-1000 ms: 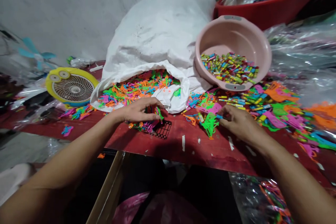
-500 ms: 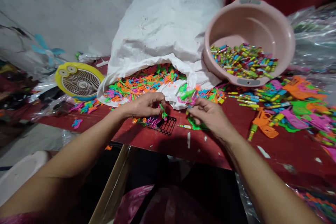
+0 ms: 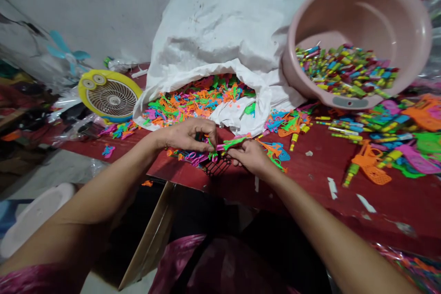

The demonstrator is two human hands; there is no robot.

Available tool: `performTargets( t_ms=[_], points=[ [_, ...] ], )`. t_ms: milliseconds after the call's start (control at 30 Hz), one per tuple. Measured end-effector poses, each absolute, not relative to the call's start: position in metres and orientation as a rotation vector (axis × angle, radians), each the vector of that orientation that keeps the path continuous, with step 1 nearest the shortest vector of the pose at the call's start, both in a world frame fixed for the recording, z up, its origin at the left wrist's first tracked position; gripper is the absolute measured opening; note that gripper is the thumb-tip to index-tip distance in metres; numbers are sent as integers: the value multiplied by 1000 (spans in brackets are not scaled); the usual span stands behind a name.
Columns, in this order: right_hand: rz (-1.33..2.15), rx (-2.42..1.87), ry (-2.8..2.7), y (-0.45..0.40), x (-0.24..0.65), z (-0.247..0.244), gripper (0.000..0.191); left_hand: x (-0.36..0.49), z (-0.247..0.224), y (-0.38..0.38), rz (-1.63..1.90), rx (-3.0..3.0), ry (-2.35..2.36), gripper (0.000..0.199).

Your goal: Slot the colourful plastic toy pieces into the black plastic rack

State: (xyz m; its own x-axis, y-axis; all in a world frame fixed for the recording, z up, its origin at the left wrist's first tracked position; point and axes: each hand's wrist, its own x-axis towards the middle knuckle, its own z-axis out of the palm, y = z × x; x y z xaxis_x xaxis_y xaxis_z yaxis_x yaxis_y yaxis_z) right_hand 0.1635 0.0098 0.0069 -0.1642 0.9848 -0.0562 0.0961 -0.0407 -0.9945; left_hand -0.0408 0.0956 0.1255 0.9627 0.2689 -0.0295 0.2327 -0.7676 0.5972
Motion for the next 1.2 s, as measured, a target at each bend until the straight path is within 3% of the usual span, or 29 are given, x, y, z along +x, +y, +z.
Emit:
performTargets(
  t_ms=[100,267,467,767,1200],
  points=[
    [1293,-1227,-1433,14,161,6,21,-41,125,94,82,2481,372,8],
    [1238,-1200,-1497,18,158,7,21,-42,121,92,193,2506,460,26],
    [1224,-1147,-1633,19,165,8,23,-43,123,92,156,2414,443,22],
    [882,-1076,-1984,25,169,3,24,-45,125,96,122,2437,381,13],
    [731,-1142,-1932,24,152,-10,23,-48,122,101,142,2435,341,12]
  ],
)
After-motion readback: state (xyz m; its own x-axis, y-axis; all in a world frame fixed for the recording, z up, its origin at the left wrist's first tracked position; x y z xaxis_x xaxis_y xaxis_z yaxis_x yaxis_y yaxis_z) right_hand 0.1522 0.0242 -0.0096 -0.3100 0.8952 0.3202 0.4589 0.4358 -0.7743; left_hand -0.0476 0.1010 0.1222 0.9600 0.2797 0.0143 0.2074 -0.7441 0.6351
